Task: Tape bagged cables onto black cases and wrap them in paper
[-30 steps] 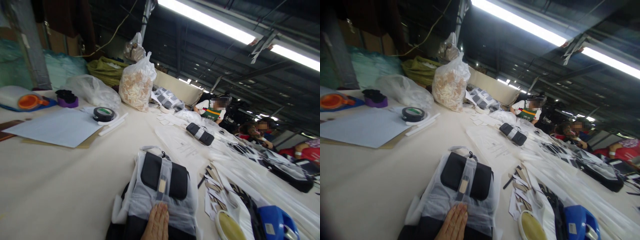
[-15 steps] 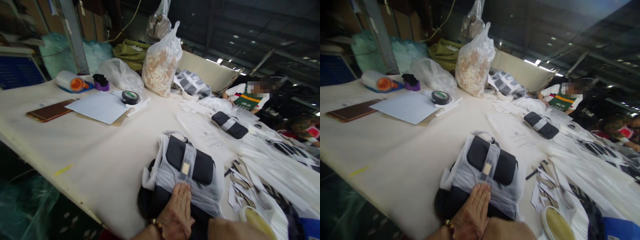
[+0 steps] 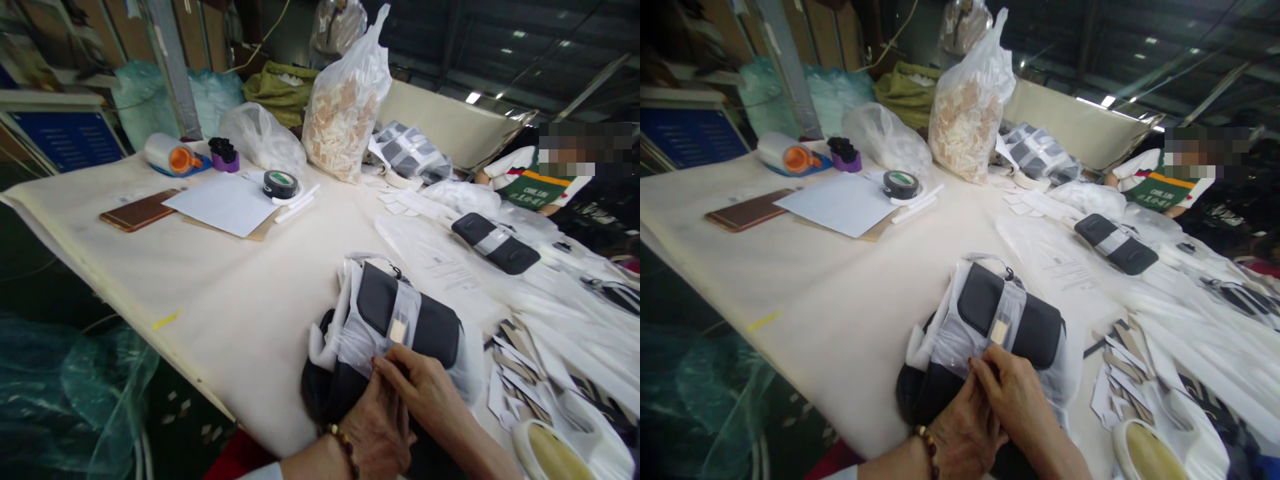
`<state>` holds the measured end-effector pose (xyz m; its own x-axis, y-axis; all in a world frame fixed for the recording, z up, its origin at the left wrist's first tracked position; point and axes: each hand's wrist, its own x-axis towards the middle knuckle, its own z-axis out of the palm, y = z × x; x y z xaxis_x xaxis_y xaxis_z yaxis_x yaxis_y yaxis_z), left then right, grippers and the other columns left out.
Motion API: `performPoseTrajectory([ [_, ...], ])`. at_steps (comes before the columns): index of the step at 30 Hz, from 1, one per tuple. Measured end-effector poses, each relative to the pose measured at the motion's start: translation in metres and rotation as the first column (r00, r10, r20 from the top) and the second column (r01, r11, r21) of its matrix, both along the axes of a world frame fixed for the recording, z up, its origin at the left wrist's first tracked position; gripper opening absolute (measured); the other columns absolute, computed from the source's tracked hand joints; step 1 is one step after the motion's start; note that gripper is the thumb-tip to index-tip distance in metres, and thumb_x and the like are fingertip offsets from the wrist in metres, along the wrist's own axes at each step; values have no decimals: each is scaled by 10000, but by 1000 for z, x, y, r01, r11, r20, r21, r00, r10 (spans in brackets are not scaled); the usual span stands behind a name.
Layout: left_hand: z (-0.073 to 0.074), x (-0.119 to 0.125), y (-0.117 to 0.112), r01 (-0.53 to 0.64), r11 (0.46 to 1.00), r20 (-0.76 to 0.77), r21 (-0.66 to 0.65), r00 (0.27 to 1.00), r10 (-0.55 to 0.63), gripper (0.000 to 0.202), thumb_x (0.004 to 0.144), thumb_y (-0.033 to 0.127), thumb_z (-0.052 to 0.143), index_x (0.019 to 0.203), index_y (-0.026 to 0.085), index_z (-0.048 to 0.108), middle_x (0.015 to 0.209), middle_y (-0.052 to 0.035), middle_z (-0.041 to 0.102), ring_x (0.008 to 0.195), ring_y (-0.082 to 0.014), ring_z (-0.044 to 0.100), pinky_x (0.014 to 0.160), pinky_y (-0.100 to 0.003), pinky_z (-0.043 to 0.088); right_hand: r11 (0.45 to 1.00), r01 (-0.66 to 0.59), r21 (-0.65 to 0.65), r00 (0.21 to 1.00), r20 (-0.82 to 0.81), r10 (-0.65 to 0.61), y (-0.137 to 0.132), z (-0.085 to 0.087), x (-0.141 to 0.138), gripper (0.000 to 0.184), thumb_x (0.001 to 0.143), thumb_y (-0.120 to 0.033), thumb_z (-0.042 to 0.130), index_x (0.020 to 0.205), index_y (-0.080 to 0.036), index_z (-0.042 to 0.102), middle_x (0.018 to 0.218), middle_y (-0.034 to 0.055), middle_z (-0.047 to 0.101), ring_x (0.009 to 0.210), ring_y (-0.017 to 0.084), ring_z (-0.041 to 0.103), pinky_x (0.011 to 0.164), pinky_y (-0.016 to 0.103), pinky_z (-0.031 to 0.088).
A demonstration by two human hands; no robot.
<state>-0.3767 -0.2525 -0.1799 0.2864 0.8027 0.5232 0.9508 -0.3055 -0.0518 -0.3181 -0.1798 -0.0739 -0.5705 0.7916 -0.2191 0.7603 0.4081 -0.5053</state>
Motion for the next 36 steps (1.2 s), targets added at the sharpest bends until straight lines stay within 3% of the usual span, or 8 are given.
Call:
performPoseTrajectory([
  [3, 8, -2, 1, -25, 992, -4, 124, 1000, 26, 464, 901, 439, 432, 1114, 64, 601, 1118, -147, 633, 1097, -308, 526, 1007, -504, 202, 998, 64, 22, 997, 51, -65, 3, 0, -6, 330, 830, -439, 447, 593, -218, 511, 566, 4, 576, 571, 180, 548, 546, 280, 352],
  [7, 16, -3, 0, -44, 995, 6, 86, 999, 44, 571, 784, 520, 589, 1053, 19, 634, 1130, -199, 619, 1133, -346, 498, 1023, -511, 186, 987, 163, -12, 982, 103, -161, 11, 2, -13, 275, 752, -391, 553, 548, -206, 560, 554, 12, 601, 585, 179, 571, 552, 266, 364],
  [11, 17, -4, -1, -38, 997, 20, 72, 999, 37, 573, 735, 540, 635, 1005, 36, 662, 1110, -179, 638, 1107, -335, 528, 1014, -478, 228, 975, 210, -71, 973, 112, -202, 15, 7, -16, 284, 721, -405, 593, 526, -201, 564, 480, -5, 586, 476, 147, 546, 481, 242, 354],
  [15, 18, -5, -1, -48, 996, 18, 71, 999, 47, 584, 730, 541, 639, 1021, 34, 655, 1122, -177, 634, 1099, -321, 541, 997, -453, 266, 976, 204, -79, 976, 96, -196, 15, 5, -14, 325, 712, -459, 603, 525, -200, 546, 476, -15, 575, 471, 130, 535, 472, 227, 352],
  [22, 19, -5, -1, -43, 996, 24, 82, 999, 41, 616, 705, 541, 665, 1007, 4, 651, 1102, -207, 634, 1063, -335, 559, 954, -464, 306, 979, 202, 28, 966, 161, -204, 14, 4, -18, 412, 661, -547, 636, 506, -206, 465, 462, -25, 483, 524, 139, 502, 490, 238, 302],
  [30, 11, -3, -2, 6, 999, -39, 37, 999, -4, 522, 803, 466, 593, 1066, 17, 630, 1147, -211, 608, 1107, -354, 532, 972, -523, 269, 972, 198, 130, 936, 269, -227, 3, 6, -30, 457, 655, -636, 599, 576, -201, 481, 579, 58, 571, 604, 211, 546, 503, 273, 275],
  [36, 11, -6, 1, -30, 997, -14, 69, 999, 32, 574, 770, 512, 610, 1024, -1, 644, 1110, -221, 624, 1096, -343, 548, 949, -468, 328, 993, 113, 29, 956, 271, -116, 14, 12, -26, 410, 700, -560, 615, 600, -166, 560, 599, 44, 591, 602, 177, 542, 499, 260, 291],
])
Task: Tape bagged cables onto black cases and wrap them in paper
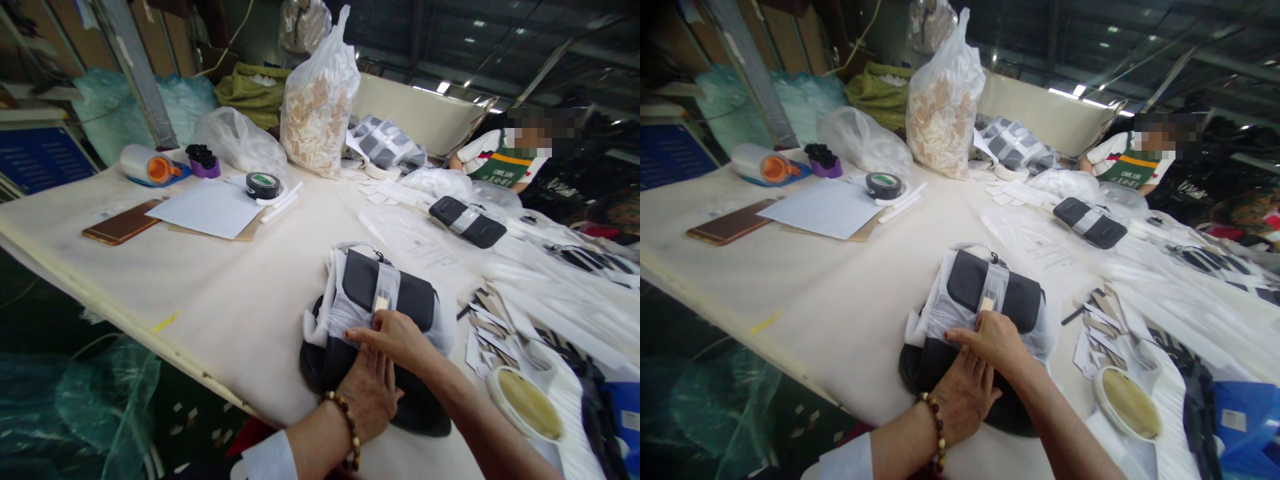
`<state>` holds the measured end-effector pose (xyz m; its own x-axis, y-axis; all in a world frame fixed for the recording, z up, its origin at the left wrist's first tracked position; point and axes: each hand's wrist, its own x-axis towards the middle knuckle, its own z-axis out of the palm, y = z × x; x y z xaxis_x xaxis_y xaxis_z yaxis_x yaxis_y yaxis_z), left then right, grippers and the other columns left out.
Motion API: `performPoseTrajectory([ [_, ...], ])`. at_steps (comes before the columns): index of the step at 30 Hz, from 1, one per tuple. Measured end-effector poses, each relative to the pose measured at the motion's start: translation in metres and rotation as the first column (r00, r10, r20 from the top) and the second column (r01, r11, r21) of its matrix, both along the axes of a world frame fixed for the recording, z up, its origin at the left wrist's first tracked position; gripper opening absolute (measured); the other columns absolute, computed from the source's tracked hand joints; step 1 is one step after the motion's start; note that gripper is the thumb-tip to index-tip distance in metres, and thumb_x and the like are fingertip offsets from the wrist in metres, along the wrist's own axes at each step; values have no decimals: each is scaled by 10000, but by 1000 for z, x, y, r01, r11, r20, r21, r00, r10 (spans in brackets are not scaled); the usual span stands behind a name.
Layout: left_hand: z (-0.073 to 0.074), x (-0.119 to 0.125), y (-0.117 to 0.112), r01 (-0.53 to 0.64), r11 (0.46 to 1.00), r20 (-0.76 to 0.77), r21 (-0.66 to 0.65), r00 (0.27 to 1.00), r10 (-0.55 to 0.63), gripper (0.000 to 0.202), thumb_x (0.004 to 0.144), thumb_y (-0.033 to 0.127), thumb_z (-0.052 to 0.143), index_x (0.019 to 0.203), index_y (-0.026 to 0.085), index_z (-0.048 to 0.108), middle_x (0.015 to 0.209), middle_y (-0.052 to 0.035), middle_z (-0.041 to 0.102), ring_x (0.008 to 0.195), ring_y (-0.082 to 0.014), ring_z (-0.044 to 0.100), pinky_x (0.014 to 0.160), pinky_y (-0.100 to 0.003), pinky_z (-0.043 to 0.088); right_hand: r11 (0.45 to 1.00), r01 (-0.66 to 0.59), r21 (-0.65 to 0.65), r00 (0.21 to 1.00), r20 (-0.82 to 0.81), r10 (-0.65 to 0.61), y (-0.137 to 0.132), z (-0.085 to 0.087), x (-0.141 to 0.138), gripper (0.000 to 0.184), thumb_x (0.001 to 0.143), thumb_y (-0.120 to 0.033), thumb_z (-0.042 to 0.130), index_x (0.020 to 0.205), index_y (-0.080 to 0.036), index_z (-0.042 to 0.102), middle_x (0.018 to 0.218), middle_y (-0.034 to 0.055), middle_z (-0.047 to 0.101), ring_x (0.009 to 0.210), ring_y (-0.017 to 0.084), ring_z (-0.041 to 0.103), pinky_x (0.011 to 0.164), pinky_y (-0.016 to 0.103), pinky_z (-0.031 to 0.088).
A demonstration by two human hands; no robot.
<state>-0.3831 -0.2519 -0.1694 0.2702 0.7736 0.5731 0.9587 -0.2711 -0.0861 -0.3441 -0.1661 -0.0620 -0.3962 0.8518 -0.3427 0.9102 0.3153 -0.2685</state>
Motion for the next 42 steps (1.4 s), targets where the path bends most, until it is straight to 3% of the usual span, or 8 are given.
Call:
performPoseTrajectory([
  [4, 5, -4, 1, 15, 999, -10, 28, 1000, -14, 592, 759, 511, 618, 1045, -7, 635, 1123, -209, 622, 1095, -332, 554, 971, -447, 335, 993, -47, -111, 998, -43, 42, 5, 7, 6, 239, 809, -318, 557, 650, -155, 630, 597, -1, 621, 563, 109, 555, 515, 204, 357],
  [7, 5, -5, 1, 13, 999, -1, 42, 1000, -13, 574, 757, 516, 618, 1012, 3, 652, 1099, -204, 635, 1067, -325, 575, 949, -440, 363, 996, 1, -86, 1000, -8, -2, 5, 8, 3, 205, 798, -243, 554, 657, -139, 659, 602, 23, 649, 565, 120, 584, 524, 205, 376],
  [17, 3, -9, -2, 25, 998, -108, -55, 994, -31, 532, 869, 449, 484, 1093, -18, 604, 1170, -215, 594, 1147, -326, 518, 942, -456, 402, 997, -6, 73, 997, 75, 1, 3, 5, -9, 154, 724, -242, 621, 742, -123, 717, 756, 124, 706, 780, 239, 648, 583, 248, 396],
  [22, 0, -11, -3, 8, 995, -138, -98, 990, -22, 582, 862, 469, 486, 1160, -25, 560, 1216, -212, 565, 1188, -313, 481, 959, -437, 410, 995, 17, 94, 998, 56, -22, 0, 3, -8, 143, 720, -245, 612, 702, -135, 701, 712, 107, 697, 751, 224, 650, 576, 245, 392],
  [28, 0, -17, -6, 41, 996, -135, -79, 989, -51, 585, 866, 457, 485, 1174, -37, 543, 1218, -222, 560, 1188, -309, 480, 963, -422, 399, 982, 128, 141, 992, -23, -126, -1, -6, -2, 246, 679, -275, 657, 857, -107, 638, 775, 105, 683, 738, 212, 635, 551, 242, 370],
  [36, 0, -24, -8, 57, 998, -122, 19, 991, -55, 560, 862, 446, 488, 1152, -28, 563, 1185, -184, 594, 1168, -298, 491, 968, -403, 391, 971, 214, 108, 971, -129, -199, -3, -15, 11, 204, 689, -362, 652, 695, -175, 572, 616, 20, 626, 602, 163, 594, 483, 233, 308],
  [42, 7, -25, -11, 55, 998, -118, -23, 991, -57, 571, 855, 439, 513, 1178, -32, 530, 1159, -199, 589, 1133, -291, 497, 969, -417, 384, 962, 254, 101, 958, -160, -236, -6, -14, 14, 233, 680, -393, 665, 666, -194, 546, 611, -2, 617, 575, 147, 571, 477, 238, 271],
])
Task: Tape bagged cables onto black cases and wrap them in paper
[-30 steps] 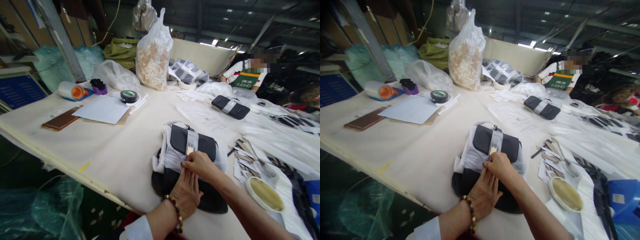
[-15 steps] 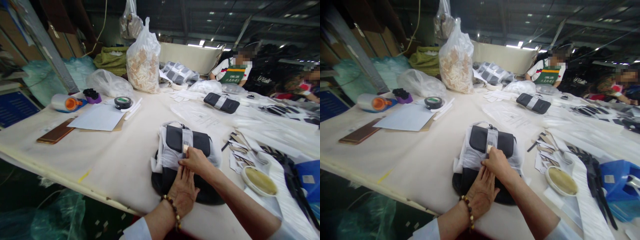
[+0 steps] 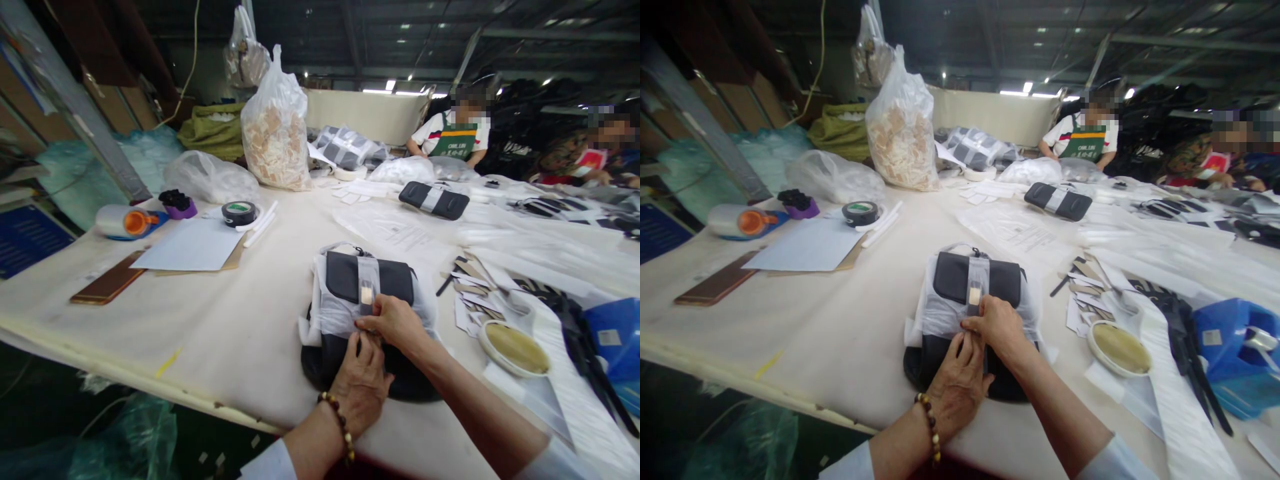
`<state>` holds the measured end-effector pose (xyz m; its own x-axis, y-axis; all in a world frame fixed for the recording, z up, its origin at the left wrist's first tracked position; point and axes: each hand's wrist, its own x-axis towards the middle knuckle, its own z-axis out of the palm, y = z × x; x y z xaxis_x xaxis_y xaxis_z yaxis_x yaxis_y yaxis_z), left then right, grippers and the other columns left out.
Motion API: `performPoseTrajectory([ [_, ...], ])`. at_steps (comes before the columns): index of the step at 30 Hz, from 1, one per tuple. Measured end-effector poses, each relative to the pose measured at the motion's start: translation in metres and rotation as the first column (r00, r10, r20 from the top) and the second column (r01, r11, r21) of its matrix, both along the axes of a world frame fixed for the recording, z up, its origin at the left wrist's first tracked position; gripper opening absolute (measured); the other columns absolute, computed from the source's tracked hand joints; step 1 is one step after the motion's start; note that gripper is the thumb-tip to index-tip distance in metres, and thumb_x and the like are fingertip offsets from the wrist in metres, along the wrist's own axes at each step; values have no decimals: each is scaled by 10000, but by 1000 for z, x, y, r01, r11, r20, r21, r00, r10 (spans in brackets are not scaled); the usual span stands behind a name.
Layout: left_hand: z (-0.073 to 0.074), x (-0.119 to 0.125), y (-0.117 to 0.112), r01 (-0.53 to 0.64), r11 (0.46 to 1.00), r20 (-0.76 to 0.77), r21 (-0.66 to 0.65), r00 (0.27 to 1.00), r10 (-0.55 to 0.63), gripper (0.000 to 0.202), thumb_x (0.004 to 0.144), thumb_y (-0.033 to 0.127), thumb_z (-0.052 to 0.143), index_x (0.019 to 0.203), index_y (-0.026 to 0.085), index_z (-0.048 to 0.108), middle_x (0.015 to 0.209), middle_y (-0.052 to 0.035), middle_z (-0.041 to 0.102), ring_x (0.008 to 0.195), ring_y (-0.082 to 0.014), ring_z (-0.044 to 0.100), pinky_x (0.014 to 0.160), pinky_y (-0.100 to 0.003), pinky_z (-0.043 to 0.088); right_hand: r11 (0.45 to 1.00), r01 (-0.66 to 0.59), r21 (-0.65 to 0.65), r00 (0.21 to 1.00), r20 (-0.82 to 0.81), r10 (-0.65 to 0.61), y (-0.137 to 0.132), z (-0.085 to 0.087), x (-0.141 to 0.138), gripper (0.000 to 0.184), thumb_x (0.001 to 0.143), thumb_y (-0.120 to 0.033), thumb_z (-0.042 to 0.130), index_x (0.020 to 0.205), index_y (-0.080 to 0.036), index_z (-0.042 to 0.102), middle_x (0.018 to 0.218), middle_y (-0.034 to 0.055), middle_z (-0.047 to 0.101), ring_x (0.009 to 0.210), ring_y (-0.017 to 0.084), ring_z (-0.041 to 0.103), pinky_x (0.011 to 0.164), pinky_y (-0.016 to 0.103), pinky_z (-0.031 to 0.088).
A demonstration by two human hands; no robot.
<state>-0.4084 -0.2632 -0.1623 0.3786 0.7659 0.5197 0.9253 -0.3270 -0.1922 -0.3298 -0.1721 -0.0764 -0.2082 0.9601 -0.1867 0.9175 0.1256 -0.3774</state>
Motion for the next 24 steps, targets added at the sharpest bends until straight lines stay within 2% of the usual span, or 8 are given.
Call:
performPoseTrajectory([
  [4, 1, -1, -1, 13, 1000, 39, 4, 999, -13, 549, 844, 425, 542, 1161, -23, 539, 1100, -175, 610, 1088, -287, 517, 963, -431, 384, 1000, -28, -11, 999, -20, 28, -2, 2, 5, 177, 722, -337, 632, 658, -201, 539, 604, -23, 610, 541, 119, 551, 480, 226, 265],
  [7, 0, -2, -1, 30, 999, 22, -27, 999, -29, 543, 853, 421, 532, 1150, -34, 539, 1087, -189, 607, 1081, -284, 519, 957, -438, 381, 1000, -17, 5, 1000, 2, 17, -3, 3, 9, 171, 730, -313, 628, 646, -198, 534, 593, -19, 600, 535, 120, 544, 485, 226, 263],
  [12, -2, -3, 0, 25, 1000, 29, -20, 999, -24, 538, 848, 419, 540, 1145, -29, 542, 1092, -187, 604, 1060, -278, 532, 954, -427, 382, 997, -7, 80, 997, 71, 1, -4, 3, 11, 148, 722, -291, 638, 657, -195, 547, 631, 8, 615, 591, 149, 569, 484, 229, 257],
  [15, -3, -3, 0, 21, 1000, 35, -7, 999, -21, 538, 841, 422, 544, 1133, -29, 549, 1098, -178, 604, 1052, -274, 536, 966, -412, 378, 985, -38, 169, 992, 121, 18, -10, 1, 14, 72, 755, -248, 603, 728, -185, 584, 663, 41, 632, 648, 189, 596, 503, 245, 276],
  [17, -3, -3, 0, 11, 1000, 38, -2, 999, -11, 531, 846, 421, 530, 1135, -24, 549, 1104, -175, 603, 1047, -273, 539, 972, -411, 374, 964, -110, 240, 986, 147, 75, -18, -3, 17, 110, 831, -216, 508, 822, -180, 611, 705, 55, 639, 678, 197, 606, 532, 258, 307],
  [19, -4, -3, 0, 14, 1000, 25, 4, 1000, -14, 507, 866, 403, 498, 1161, -8, 538, 1109, -183, 601, 1048, -277, 542, 971, -428, 367, 926, -233, 295, 967, 169, 190, -29, -11, 21, 200, 876, -180, 437, 927, -201, 629, 763, 44, 638, 701, 174, 607, 571, 255, 345],
  [22, -4, -4, -1, 56, 998, -15, 36, 998, -56, 453, 884, 353, 472, 1207, 40, 523, 1150, -202, 582, 1085, -297, 528, 972, -466, 343, 847, -392, 360, 918, 220, 331, -42, -25, 26, 308, 853, -133, 477, 1108, -241, 613, 795, 34, 626, 713, 170, 596, 617, 258, 386],
  [24, -3, -5, -2, 75, 995, -25, 59, 997, -74, 426, 875, 326, 480, 1202, 58, 536, 1175, -202, 569, 1106, -311, 517, 980, -475, 326, 808, -426, 406, 902, 257, 347, -46, -35, 29, 396, 831, -100, 490, 1200, -217, 572, 790, 58, 620, 714, 199, 584, 633, 294, 403],
])
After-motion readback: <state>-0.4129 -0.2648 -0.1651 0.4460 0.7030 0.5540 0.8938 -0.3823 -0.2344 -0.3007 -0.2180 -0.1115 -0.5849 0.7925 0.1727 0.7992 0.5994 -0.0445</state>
